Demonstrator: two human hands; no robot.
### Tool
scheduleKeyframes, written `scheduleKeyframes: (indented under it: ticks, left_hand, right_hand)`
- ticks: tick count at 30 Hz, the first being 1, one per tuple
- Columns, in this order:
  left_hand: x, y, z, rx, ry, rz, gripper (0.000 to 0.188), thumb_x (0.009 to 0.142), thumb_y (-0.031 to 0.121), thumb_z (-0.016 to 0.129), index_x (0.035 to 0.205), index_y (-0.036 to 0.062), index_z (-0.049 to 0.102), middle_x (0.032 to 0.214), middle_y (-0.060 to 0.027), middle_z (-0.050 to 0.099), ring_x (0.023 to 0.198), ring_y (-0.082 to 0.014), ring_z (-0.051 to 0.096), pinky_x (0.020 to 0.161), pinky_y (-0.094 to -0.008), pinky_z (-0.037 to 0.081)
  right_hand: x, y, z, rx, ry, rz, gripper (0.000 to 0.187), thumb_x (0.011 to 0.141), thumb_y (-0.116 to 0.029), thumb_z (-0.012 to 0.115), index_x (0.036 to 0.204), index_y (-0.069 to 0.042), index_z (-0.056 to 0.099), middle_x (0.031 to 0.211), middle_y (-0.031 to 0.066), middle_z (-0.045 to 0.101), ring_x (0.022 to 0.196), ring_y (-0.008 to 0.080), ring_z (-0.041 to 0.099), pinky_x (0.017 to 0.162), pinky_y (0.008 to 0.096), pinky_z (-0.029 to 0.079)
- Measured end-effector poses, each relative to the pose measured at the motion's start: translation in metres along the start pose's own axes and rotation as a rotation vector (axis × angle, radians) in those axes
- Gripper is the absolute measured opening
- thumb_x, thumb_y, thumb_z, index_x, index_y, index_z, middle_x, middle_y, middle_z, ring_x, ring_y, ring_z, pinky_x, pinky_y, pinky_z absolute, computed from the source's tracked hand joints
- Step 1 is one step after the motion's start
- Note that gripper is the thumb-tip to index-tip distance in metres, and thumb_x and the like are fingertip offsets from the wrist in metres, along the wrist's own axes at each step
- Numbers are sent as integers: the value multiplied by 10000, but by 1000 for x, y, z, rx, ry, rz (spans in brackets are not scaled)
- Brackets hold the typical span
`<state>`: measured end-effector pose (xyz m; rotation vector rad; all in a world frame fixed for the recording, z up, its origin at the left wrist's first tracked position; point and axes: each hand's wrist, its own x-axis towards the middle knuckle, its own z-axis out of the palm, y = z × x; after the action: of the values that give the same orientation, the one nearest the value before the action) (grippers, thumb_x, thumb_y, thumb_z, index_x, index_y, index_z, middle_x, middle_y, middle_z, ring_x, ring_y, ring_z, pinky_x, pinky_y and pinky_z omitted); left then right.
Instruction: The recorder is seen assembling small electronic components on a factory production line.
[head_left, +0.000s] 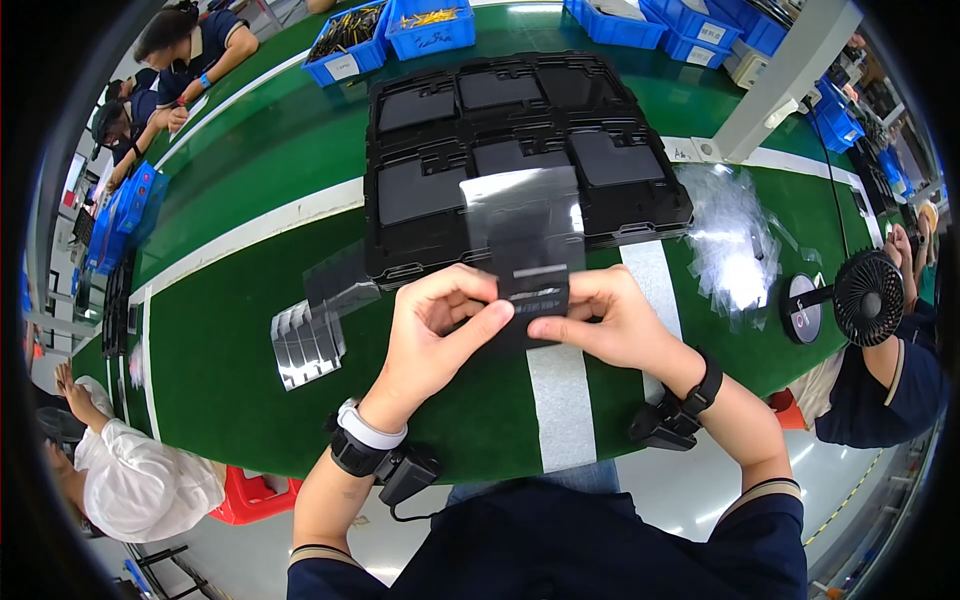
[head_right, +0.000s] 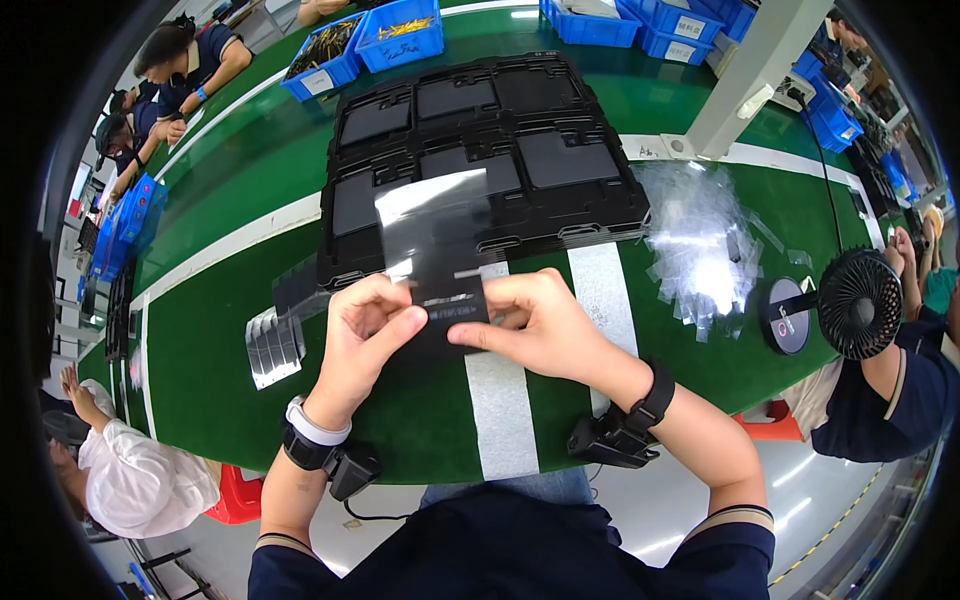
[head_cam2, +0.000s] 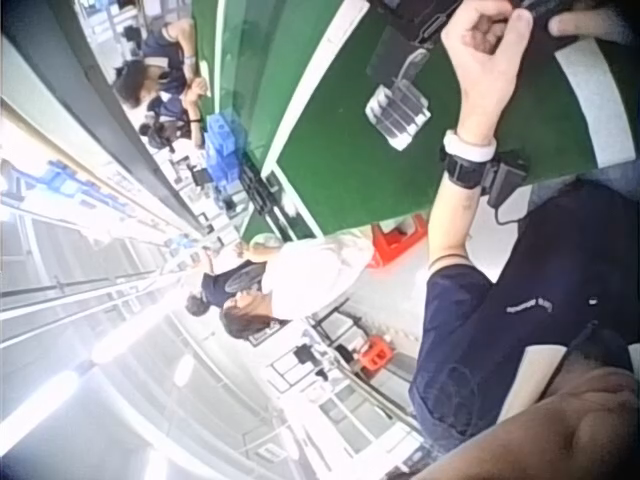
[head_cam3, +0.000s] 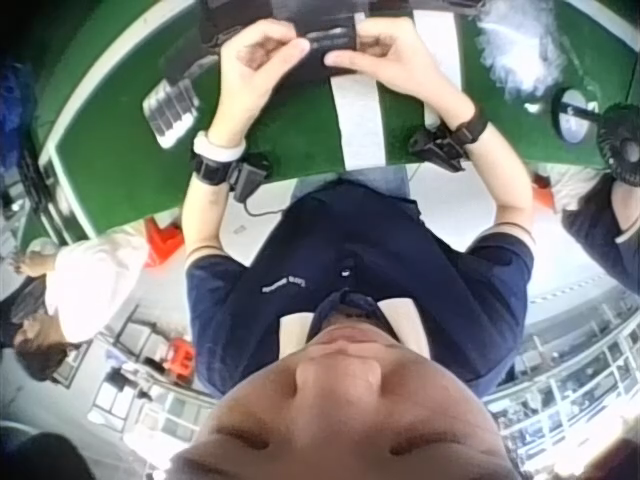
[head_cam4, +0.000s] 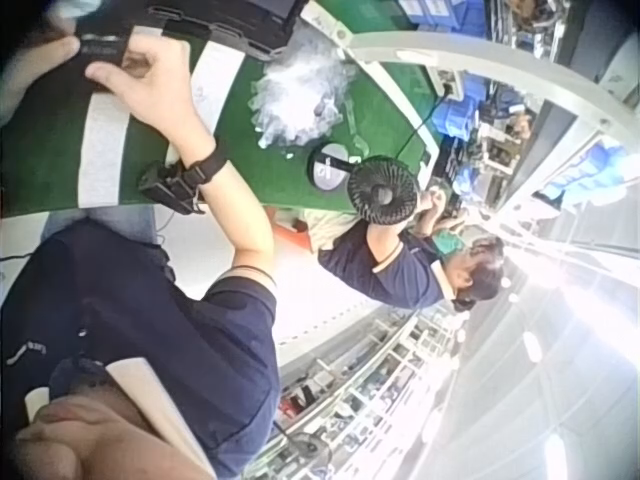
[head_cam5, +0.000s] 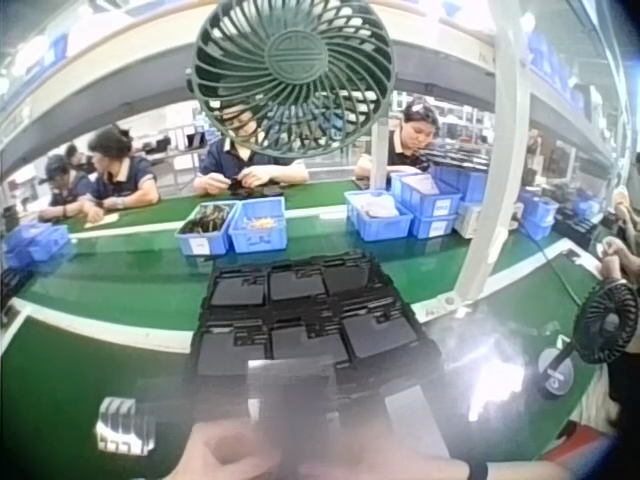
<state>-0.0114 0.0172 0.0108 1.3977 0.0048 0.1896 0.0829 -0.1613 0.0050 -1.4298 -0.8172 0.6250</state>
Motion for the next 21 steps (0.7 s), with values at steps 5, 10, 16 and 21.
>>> scheduleKeyframes:
  ticks: [5, 10, 16, 21]
  left_hand:
    - [0, -1, 4, 127, 59, -12, 124, 856, 87, 643, 926, -14, 634, 886, -43, 644, 808, -68, 583, 738, -223, 470]
    - [1, -2, 2, 273, 122, 48, 108, 855, 93, 636, 885, -11, 635, 819, -24, 642, 746, -61, 573, 677, -210, 461]
    - [0, -4, 4, 372, 163, 57, 100, 855, 95, 630, 851, -5, 625, 782, -15, 625, 716, -59, 552, 657, -210, 443]
    - [0, -3, 2, 184, 182, 19, 118, 855, 115, 630, 835, 0, 622, 763, -7, 614, 710, -59, 545, 671, -208, 435]
  right_hand:
    - [1, 4, -2, 231, 80, 12, 231, 815, -45, 682, 1022, 41, 624, 954, 64, 658, 839, 81, 608, 691, 223, 515]
    - [1, 1, -15, 163, 219, -75, 105, 922, -135, 534, 884, -46, 493, 635, -50, 452, 535, 10, 403, 463, 173, 319]
    - [6, 1, -16, 290, 388, -51, 179, 961, -177, 465, 863, -42, 533, 588, -29, 444, 475, 24, 364, 422, 189, 286]
    - [2, -4, -13, 145, 95, 87, 206, 935, -190, 526, 864, -16, 612, 713, -1, 569, 569, 40, 498, 506, 204, 401]
